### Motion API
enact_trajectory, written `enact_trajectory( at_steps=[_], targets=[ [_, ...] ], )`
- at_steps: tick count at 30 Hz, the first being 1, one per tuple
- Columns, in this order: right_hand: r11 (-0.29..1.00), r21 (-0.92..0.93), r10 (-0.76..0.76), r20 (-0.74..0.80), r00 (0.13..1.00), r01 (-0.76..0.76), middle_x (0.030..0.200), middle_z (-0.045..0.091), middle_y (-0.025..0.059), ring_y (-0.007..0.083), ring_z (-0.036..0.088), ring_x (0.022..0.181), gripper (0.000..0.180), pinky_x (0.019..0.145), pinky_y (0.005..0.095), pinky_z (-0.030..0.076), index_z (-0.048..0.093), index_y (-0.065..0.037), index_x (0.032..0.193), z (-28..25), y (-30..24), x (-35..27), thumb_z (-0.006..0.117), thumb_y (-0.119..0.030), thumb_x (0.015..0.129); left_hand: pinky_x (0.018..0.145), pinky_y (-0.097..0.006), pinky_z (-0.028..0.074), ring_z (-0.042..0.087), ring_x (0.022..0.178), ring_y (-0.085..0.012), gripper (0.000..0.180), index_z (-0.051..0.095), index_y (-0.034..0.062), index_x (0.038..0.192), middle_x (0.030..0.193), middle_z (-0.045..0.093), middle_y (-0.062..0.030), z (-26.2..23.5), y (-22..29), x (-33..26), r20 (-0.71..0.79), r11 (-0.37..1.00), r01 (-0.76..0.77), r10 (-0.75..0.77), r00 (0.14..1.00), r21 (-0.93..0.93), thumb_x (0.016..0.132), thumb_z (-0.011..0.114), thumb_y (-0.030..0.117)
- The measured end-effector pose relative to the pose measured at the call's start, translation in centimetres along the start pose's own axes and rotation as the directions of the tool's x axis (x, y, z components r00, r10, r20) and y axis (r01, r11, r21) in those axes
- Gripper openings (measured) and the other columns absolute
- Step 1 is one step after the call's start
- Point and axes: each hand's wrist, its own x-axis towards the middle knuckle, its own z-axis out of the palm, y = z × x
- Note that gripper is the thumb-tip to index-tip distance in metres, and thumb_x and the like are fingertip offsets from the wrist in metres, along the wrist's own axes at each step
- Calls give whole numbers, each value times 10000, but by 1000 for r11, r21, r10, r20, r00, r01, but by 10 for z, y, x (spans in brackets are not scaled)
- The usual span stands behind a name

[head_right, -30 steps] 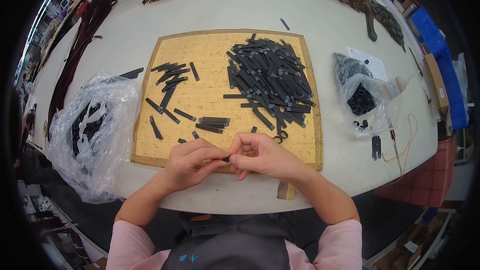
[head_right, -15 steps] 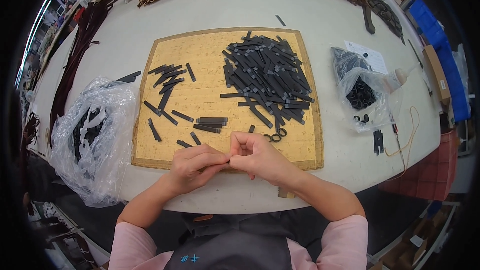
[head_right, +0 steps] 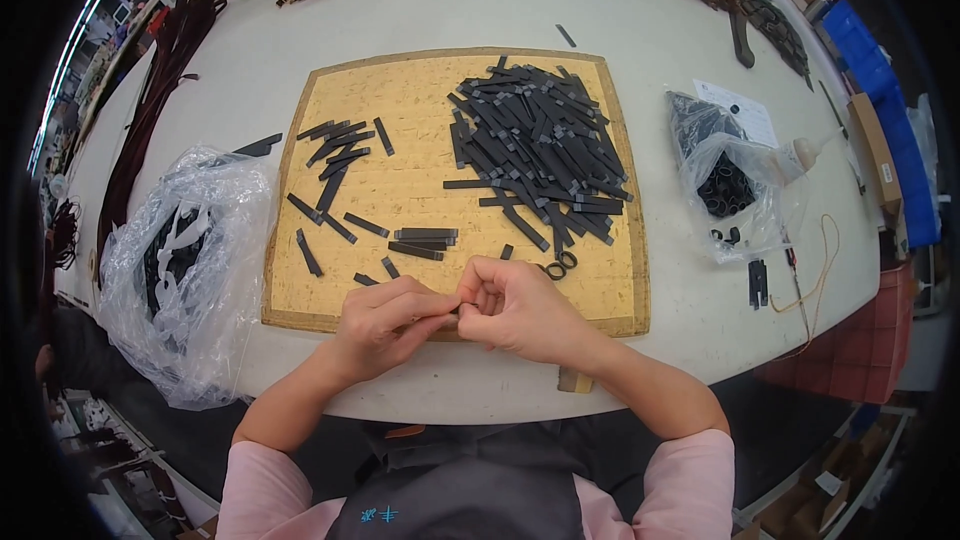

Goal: Manually assembling small leather loops by inserting strips into rings at a workbench.

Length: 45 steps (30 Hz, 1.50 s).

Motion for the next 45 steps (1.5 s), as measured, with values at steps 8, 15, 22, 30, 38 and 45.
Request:
enact_trajectory(
  at_steps=[8, 15, 22, 30, 38, 45],
  targets=[
    [972, 199, 114, 78, 990, -128, 845, 672, 17, 68, 639, 760, 128, 618, 212, 497, 621, -31, 1021, -7, -12, 1, 650, -147, 973, 613, -298, 541, 683, 717, -202, 213, 714, 22, 1032, 854, 685, -87, -7, 5, 5, -20, 982, 132, -136, 991, -138, 829, 766, -17],
    [991, 91, -89, -106, 990, 99, 1050, 676, 65, 117, 675, 949, 175, 797, 260, 562, 586, -1, 1163, 3, -13, -3, 600, -99, 1019, 621, -313, 534, 689, 743, -228, 200, 696, 18, 1066, 890, 676, -108, -10, 4, 2, -62, 962, 203, -217, 974, -180, 871, 740, 10],
    [984, 100, -137, -123, 983, 150, 974, 676, 26, 86, 659, 892, 181, 822, 236, 535, 594, -28, 1113, 9, -6, 0, 682, -90, 966, 645, -305, 555, 696, 748, -228, 190, 693, 15, 1069, 911, 677, -108, -6, 6, 5, -87, 958, 227, -245, 966, -177, 882, 717, -8],
    [910, -261, -388, -256, 885, 323, 959, 656, 31, 81, 649, 866, 163, 792, 222, 519, 597, -3, 1028, 22, -8, -1, 696, 30, 903, 816, -290, 594, 741, 892, -179, 149, 678, -23, 1057, 991, 723, -98, 4, 15, 0, -152, 846, 347, -436, 887, -405, 908, 676, -29],
    [643, -659, -640, -182, 747, 390, 959, 682, 89, 145, 695, 807, 157, 724, 274, 575, 627, 17, 1008, 26, 0, -1, 718, 41, 881, 856, -286, 592, 715, 897, -131, 141, 675, -55, 1030, 964, 729, -98, 2, 10, 0, -16, 703, 432, -533, 846, -565, 901, 701, -6],
    [886, -332, -421, -279, 863, 325, 904, 697, 65, 121, 697, 764, 115, 672, 245, 564, 622, 15, 946, 23, -7, 1, 716, -37, 907, 800, -261, 592, 697, 875, -102, 103, 676, -70, 999, 924, 723, -75, -1, 10, 0, 47, 645, 491, -578, 815, -586, 920, 680, -3]
  ],
)
